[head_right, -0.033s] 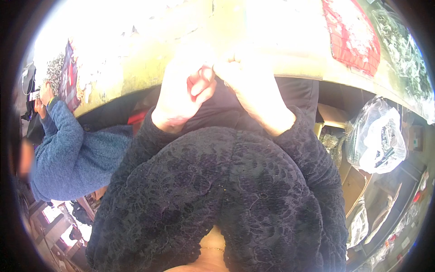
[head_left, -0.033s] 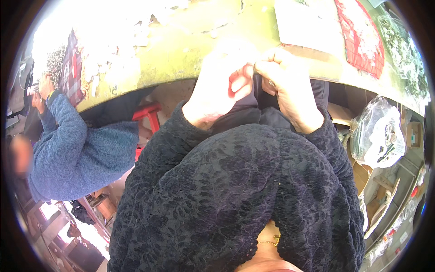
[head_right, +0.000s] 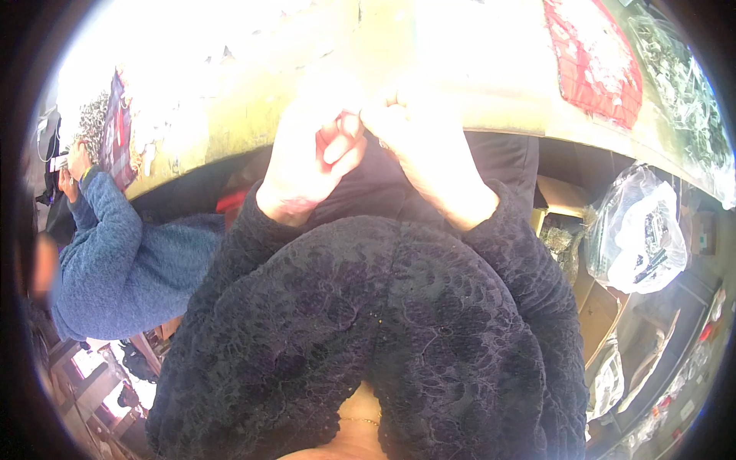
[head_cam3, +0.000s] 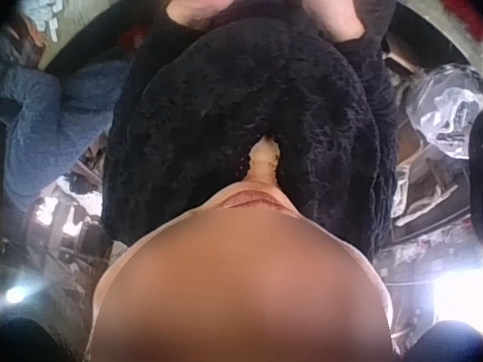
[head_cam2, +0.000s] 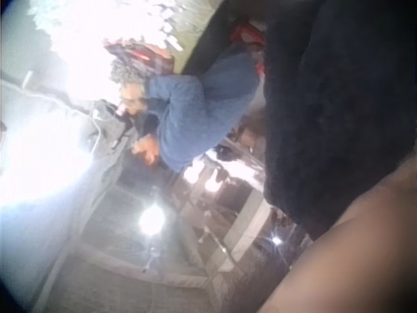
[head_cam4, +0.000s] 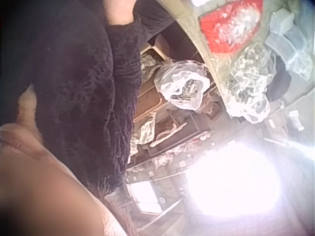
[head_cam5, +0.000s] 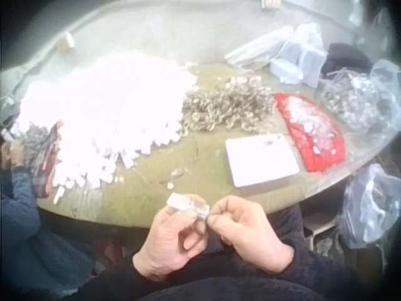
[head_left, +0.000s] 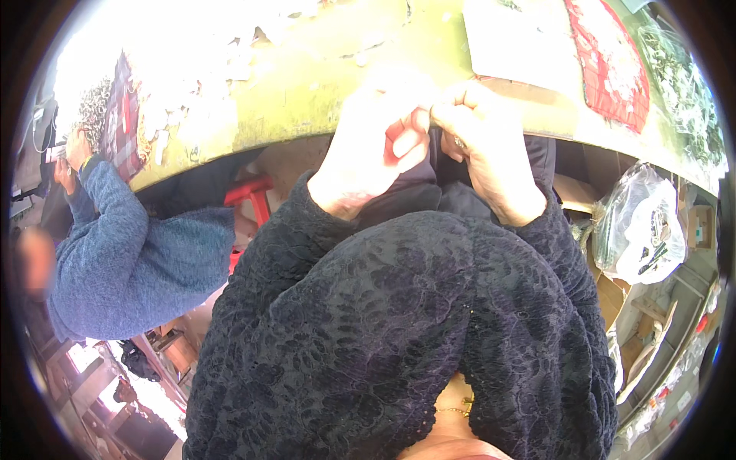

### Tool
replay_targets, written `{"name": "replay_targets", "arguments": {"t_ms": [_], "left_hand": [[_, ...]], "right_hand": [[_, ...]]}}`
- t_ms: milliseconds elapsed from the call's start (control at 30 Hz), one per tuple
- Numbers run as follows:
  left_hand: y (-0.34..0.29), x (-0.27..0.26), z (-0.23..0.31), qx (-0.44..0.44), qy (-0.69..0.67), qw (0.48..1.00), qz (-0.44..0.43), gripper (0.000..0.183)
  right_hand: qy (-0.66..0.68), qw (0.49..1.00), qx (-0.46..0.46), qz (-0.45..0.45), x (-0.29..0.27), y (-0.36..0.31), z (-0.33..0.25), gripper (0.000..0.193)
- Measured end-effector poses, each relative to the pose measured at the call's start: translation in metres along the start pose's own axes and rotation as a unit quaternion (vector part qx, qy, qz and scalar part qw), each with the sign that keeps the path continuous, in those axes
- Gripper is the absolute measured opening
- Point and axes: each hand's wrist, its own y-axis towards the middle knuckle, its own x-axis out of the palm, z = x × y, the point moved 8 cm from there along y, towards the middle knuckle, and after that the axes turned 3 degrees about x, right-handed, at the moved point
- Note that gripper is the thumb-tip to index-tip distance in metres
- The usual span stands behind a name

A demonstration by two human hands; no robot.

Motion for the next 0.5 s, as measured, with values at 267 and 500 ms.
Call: {"name": "replay_targets", "arguments": {"t_ms": [267,500], "left_hand": [[0.0,0.0,0.019,0.059,0.136,0.989,0.014,0.019],[-0.005,0.027,0.024,0.061,0.232,0.966,-0.099,0.028]], "right_hand": [[0.014,0.996,-0.08,0.026,-0.005,-0.009,-0.028,0.023],[-0.086,0.99,-0.108,-0.008,0.004,-0.011,-0.044,0.036]]}}
